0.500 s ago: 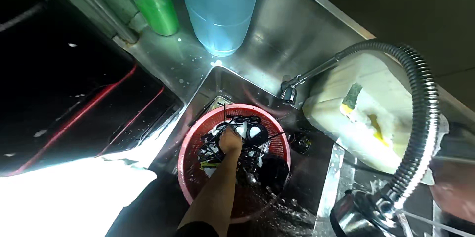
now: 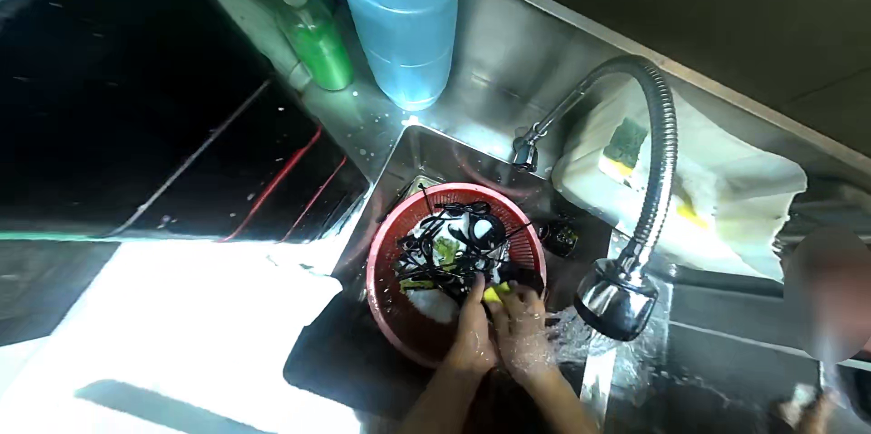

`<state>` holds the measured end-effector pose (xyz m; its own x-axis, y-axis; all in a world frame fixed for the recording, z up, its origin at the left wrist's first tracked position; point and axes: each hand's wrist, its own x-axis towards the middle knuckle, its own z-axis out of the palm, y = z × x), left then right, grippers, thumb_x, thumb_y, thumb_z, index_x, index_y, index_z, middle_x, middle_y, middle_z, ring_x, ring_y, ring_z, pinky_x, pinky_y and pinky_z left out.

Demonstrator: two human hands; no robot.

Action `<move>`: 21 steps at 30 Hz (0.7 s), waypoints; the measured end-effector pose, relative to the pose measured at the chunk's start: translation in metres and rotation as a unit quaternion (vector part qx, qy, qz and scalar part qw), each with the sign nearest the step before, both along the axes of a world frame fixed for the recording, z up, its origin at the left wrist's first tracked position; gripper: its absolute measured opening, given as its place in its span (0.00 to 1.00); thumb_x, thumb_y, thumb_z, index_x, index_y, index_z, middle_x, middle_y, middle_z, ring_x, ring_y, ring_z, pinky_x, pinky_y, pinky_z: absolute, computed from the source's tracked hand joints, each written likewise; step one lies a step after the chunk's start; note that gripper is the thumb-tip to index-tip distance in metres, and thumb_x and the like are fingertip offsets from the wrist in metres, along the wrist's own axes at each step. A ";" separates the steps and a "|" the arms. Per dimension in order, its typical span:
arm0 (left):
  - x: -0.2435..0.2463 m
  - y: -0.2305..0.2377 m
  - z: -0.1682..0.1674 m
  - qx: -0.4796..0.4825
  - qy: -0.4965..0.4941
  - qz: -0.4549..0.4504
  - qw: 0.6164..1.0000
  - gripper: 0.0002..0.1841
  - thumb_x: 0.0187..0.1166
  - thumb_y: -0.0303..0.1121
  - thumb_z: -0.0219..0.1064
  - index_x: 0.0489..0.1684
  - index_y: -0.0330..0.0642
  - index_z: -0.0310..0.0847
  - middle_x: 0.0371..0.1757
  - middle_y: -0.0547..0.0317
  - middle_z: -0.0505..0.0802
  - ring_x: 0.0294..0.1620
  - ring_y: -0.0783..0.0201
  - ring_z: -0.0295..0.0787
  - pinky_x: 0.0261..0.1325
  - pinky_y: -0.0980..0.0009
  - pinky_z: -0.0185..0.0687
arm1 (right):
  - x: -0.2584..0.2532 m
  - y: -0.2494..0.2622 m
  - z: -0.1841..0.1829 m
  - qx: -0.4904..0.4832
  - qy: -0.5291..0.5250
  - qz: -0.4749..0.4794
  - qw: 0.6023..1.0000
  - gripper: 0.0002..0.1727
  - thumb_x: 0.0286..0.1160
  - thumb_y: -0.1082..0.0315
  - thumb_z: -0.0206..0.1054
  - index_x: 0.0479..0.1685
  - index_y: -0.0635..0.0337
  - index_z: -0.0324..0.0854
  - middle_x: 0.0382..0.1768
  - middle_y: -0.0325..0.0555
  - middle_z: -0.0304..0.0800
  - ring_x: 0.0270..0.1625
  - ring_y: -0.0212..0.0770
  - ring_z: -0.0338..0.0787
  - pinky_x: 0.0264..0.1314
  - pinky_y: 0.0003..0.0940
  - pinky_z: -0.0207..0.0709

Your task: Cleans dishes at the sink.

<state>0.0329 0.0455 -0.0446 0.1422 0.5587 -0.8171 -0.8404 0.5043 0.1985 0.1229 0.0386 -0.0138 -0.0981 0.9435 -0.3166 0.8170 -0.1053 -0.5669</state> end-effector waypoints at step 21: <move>0.000 0.004 0.004 0.033 0.153 -0.017 0.987 0.19 0.94 0.38 0.50 0.71 0.40 0.79 0.59 0.50 0.93 0.56 0.57 0.92 0.58 0.56 0.89 | 0.002 0.007 0.005 -0.044 0.224 -0.194 0.954 0.15 0.88 0.65 0.57 0.59 0.66 0.82 0.44 0.48 0.91 0.44 0.35 0.92 0.51 0.34 0.89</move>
<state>0.0328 0.0493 -0.0404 -0.0864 0.6111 -0.7868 -0.7180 0.5093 0.4745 0.1248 0.0451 -0.0088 0.1085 0.9077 -0.4053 0.3850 -0.4142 -0.8247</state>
